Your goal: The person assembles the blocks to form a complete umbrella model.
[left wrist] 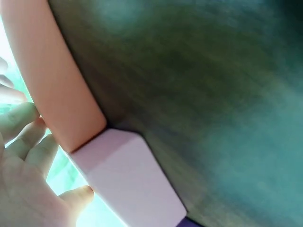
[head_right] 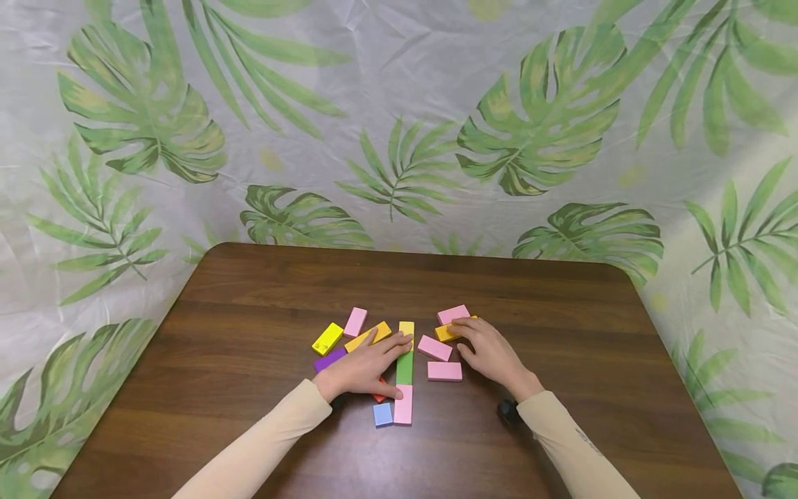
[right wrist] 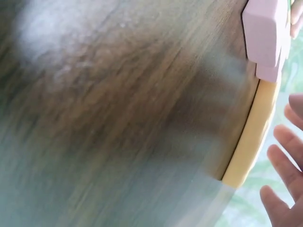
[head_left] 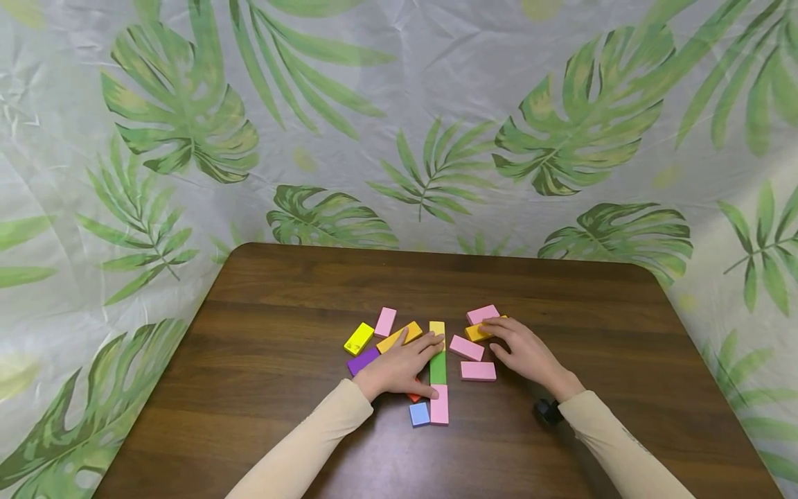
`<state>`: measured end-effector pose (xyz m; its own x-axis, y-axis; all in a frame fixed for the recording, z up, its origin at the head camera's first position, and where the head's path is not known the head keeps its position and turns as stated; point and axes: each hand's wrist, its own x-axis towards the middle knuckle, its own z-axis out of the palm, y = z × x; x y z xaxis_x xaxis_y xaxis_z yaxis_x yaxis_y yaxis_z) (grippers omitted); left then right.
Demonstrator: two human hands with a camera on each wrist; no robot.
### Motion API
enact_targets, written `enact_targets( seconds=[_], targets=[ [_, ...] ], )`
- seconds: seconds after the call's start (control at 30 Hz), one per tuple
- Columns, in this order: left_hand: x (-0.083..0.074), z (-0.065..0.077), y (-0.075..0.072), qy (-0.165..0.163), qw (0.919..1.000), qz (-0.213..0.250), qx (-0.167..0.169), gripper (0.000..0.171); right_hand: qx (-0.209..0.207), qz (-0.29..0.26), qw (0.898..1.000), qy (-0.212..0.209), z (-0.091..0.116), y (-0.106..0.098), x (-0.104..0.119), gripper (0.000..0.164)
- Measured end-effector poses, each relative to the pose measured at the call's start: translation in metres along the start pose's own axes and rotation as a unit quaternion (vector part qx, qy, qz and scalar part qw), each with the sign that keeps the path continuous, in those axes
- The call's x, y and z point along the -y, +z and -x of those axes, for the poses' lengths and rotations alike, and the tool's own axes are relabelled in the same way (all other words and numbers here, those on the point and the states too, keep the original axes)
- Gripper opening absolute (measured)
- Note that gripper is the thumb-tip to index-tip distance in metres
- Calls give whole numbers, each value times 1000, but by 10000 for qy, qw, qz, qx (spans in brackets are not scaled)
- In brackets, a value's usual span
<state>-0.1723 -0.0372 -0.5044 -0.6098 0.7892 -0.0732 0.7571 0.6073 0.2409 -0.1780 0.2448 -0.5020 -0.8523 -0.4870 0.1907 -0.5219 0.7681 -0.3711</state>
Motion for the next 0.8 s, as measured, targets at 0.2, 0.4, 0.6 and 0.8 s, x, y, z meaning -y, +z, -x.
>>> enact_targets(
  seconds=[0.2, 0.4, 0.6, 0.8],
  targets=[
    [-1, 0, -2, -31, 9999, 72, 87, 86, 159, 148, 9997, 114, -3, 4, 1, 38],
    [0, 0, -2, -23, 10000, 5, 91, 86, 181, 257, 9994, 129, -7, 5, 1, 41],
    [0, 0, -1, -42, 9999, 3, 109, 86, 165, 381, 9990, 151, -13, 8, 0, 42],
    [1, 0, 0, -39, 10000, -3, 83, 87, 133, 378, 9991, 123, -18, 8, -2, 40]
  ],
)
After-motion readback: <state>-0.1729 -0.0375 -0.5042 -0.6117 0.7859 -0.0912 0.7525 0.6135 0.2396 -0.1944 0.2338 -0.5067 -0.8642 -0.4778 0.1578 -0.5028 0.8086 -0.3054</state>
